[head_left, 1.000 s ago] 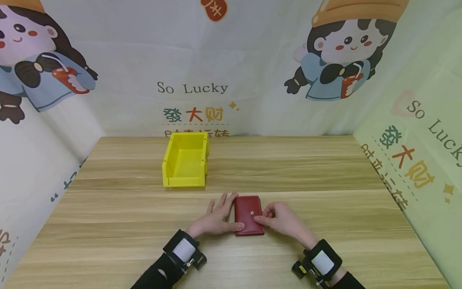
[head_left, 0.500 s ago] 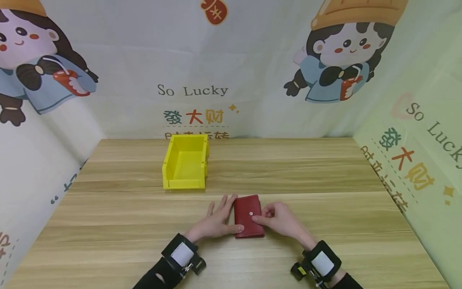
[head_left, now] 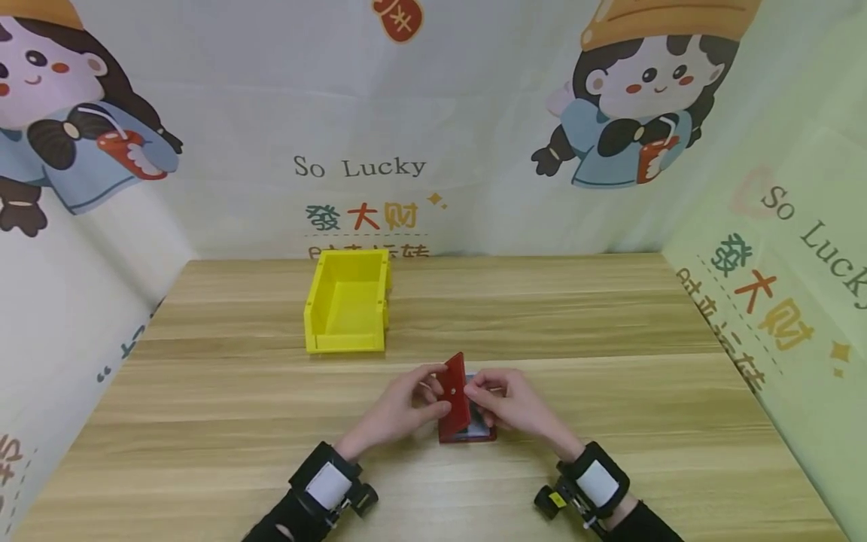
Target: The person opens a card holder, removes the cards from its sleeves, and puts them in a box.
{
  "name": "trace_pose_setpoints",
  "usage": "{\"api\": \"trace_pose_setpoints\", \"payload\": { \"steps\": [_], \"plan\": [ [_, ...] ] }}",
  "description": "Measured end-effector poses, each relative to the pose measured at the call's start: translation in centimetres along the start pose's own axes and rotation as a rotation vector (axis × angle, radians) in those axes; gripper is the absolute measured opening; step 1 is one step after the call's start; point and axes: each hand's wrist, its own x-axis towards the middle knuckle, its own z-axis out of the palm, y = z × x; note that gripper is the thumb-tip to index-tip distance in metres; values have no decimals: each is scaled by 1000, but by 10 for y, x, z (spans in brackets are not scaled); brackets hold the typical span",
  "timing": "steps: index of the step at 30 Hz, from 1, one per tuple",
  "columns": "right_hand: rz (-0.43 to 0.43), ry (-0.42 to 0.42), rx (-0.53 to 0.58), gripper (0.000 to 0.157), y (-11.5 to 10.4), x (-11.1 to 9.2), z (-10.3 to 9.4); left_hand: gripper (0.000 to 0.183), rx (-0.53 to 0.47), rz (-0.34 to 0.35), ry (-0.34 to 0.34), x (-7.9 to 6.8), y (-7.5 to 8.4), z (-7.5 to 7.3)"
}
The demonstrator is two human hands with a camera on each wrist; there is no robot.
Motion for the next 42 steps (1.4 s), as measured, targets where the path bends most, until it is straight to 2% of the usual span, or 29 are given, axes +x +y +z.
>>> {"api": "trace_pose_setpoints", "payload": {
  "steps": [2, 4, 8, 9, 11, 14, 19, 24, 27, 32, 37, 42],
  "plan": [
    [-25, -15, 20, 16, 0, 2, 2, 44, -60, -24, 3, 1, 3, -2],
    [-51, -27, 16, 14, -1, 5, 3, 41, -111, -73, 26, -1, 17, -4],
    [-119, -24, -43, 10, 0, 10, 10, 44, -162, -161, 77, -1, 22, -6],
    [-141, -16, -77, 9, 2, 11, 12, 46, -160, -182, 89, -1, 22, -6],
    [-187, 14, -150, 8, 4, 14, 17, 52, -126, -207, 107, 0, 12, -5],
    [-236, 74, -261, 12, 6, 17, 23, 52, -67, -221, 133, -2, 11, -6],
    [-202, 157, -411, 19, 5, 19, 29, 33, -7, -209, 159, -6, 4, -13],
    [-130, 221, -549, 15, 3, 15, 27, 27, 10, -254, 133, -10, -2, -22],
    [-80, 224, -591, 14, 2, 10, 21, 27, 20, -300, 119, -13, -5, -26],
    [-22, 178, -583, 16, 4, 4, 8, 29, 38, -373, 119, -17, -8, -31],
    [-44, 137, -518, 18, 11, 0, -5, 46, 61, -429, 140, -20, -10, -34],
    [-57, 94, -451, 19, 18, -1, -12, 60, 172, -409, 157, -23, -12, -34]
  ]
}}
